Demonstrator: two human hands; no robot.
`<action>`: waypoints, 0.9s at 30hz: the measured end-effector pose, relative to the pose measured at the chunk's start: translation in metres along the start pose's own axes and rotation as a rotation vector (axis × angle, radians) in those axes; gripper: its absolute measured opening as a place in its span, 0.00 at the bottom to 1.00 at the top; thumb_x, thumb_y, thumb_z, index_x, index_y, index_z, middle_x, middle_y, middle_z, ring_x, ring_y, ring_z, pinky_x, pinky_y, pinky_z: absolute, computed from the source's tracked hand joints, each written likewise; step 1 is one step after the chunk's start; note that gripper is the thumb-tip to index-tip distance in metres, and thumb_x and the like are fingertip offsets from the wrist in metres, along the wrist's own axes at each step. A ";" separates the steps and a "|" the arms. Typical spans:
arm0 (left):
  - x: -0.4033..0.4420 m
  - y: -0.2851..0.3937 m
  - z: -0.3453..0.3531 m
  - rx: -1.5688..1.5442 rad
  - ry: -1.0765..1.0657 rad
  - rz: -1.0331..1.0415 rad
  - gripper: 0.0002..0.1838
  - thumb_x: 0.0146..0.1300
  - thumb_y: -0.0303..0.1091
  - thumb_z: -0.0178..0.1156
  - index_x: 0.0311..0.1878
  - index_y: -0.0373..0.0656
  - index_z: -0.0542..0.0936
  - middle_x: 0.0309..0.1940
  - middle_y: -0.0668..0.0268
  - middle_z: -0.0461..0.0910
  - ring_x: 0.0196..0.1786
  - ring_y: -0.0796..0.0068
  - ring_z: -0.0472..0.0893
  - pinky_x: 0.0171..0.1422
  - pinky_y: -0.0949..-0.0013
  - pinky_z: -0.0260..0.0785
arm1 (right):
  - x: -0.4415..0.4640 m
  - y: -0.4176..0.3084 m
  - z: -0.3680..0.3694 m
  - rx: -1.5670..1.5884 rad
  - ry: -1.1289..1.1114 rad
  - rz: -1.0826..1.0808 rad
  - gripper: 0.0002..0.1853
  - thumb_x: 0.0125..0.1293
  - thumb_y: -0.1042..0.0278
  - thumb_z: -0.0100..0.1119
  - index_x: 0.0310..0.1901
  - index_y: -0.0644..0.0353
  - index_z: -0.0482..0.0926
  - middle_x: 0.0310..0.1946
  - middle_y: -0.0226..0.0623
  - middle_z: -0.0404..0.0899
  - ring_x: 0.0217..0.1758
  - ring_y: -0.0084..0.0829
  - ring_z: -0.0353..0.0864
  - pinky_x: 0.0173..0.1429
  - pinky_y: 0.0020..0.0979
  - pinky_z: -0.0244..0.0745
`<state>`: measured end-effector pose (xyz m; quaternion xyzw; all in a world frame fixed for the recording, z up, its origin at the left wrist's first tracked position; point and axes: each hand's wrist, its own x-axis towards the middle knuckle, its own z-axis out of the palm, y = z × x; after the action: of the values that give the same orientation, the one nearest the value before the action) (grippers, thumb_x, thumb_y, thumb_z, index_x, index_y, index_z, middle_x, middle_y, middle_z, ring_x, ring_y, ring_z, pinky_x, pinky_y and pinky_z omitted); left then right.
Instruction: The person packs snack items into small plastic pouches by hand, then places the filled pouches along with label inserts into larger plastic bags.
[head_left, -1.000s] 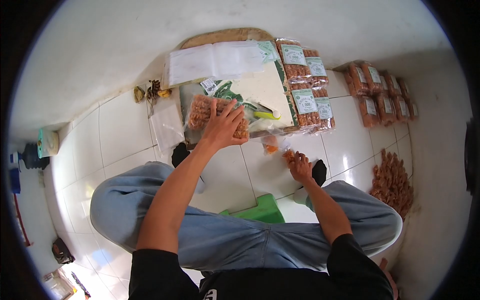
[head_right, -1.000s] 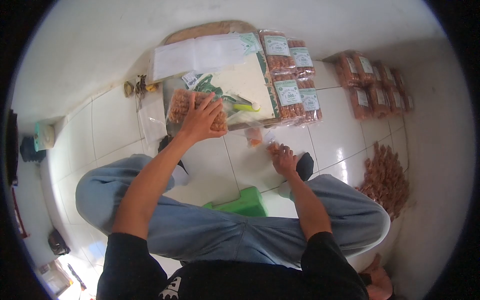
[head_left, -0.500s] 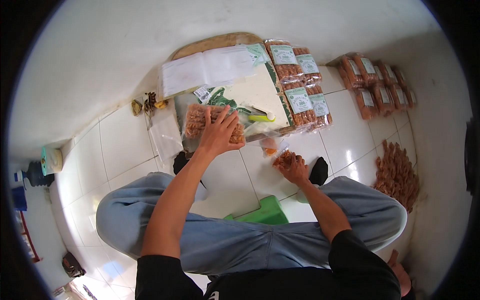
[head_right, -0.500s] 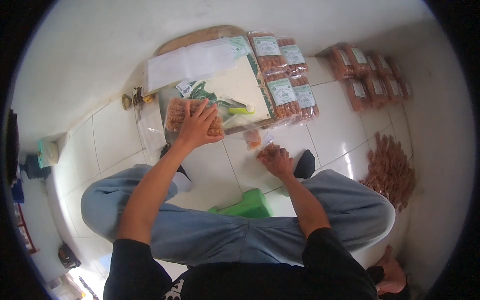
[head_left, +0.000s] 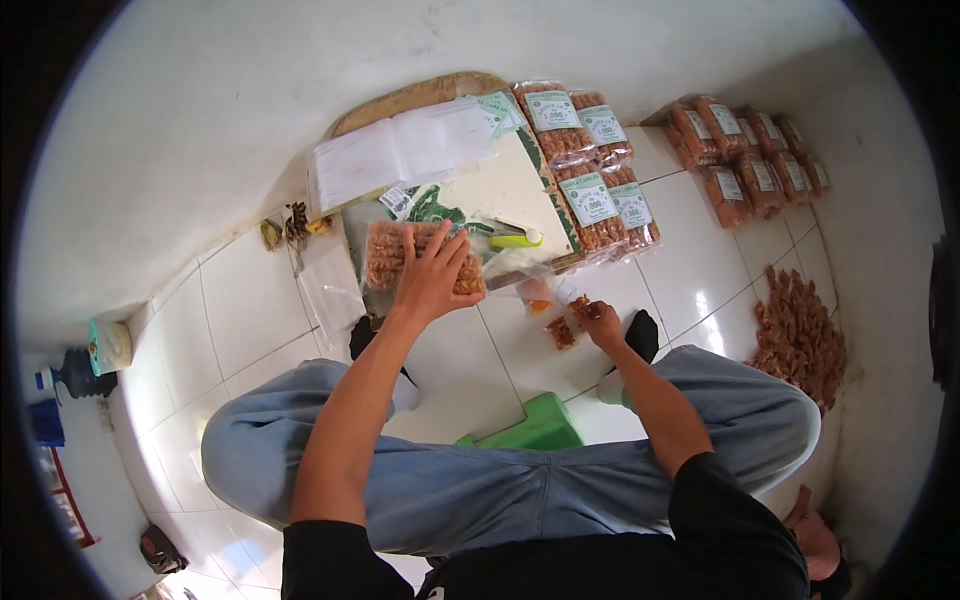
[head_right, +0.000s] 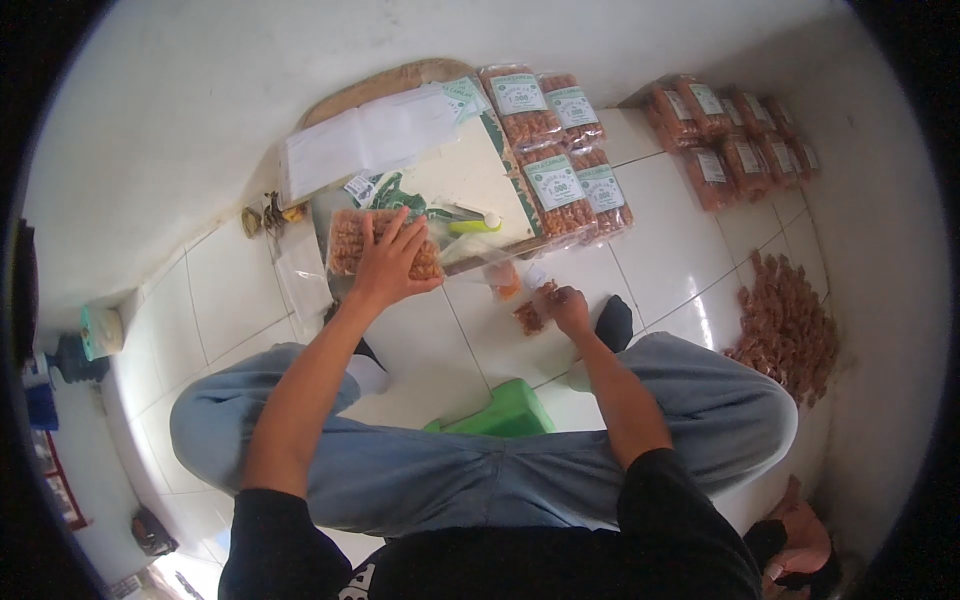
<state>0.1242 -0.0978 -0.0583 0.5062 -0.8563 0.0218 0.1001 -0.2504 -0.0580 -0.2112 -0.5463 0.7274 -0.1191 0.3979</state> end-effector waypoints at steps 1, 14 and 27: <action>0.000 0.000 0.002 0.001 0.018 0.004 0.45 0.50 0.68 0.66 0.63 0.42 0.74 0.70 0.67 0.67 0.78 0.63 0.55 0.76 0.26 0.34 | -0.002 0.003 -0.002 0.002 -0.003 0.003 0.27 0.56 0.56 0.73 0.50 0.67 0.79 0.40 0.44 0.84 0.43 0.34 0.83 0.50 0.34 0.77; -0.002 -0.001 0.001 0.026 -0.015 0.008 0.48 0.51 0.71 0.62 0.68 0.44 0.71 0.72 0.67 0.64 0.79 0.64 0.53 0.77 0.28 0.33 | -0.065 -0.026 0.045 -0.419 0.073 -0.070 0.30 0.60 0.42 0.62 0.57 0.55 0.72 0.51 0.47 0.76 0.55 0.51 0.76 0.53 0.57 0.72; -0.006 -0.006 0.000 0.079 0.020 0.033 0.60 0.51 0.75 0.58 0.75 0.35 0.56 0.78 0.54 0.52 0.80 0.63 0.52 0.79 0.36 0.32 | -0.083 -0.020 0.048 -0.582 0.239 -0.166 0.30 0.59 0.58 0.64 0.60 0.60 0.67 0.47 0.44 0.73 0.52 0.47 0.76 0.47 0.49 0.74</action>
<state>0.1321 -0.0951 -0.0596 0.4952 -0.8620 0.0623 0.0883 -0.1954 0.0212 -0.1932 -0.6766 0.7255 -0.0015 0.1259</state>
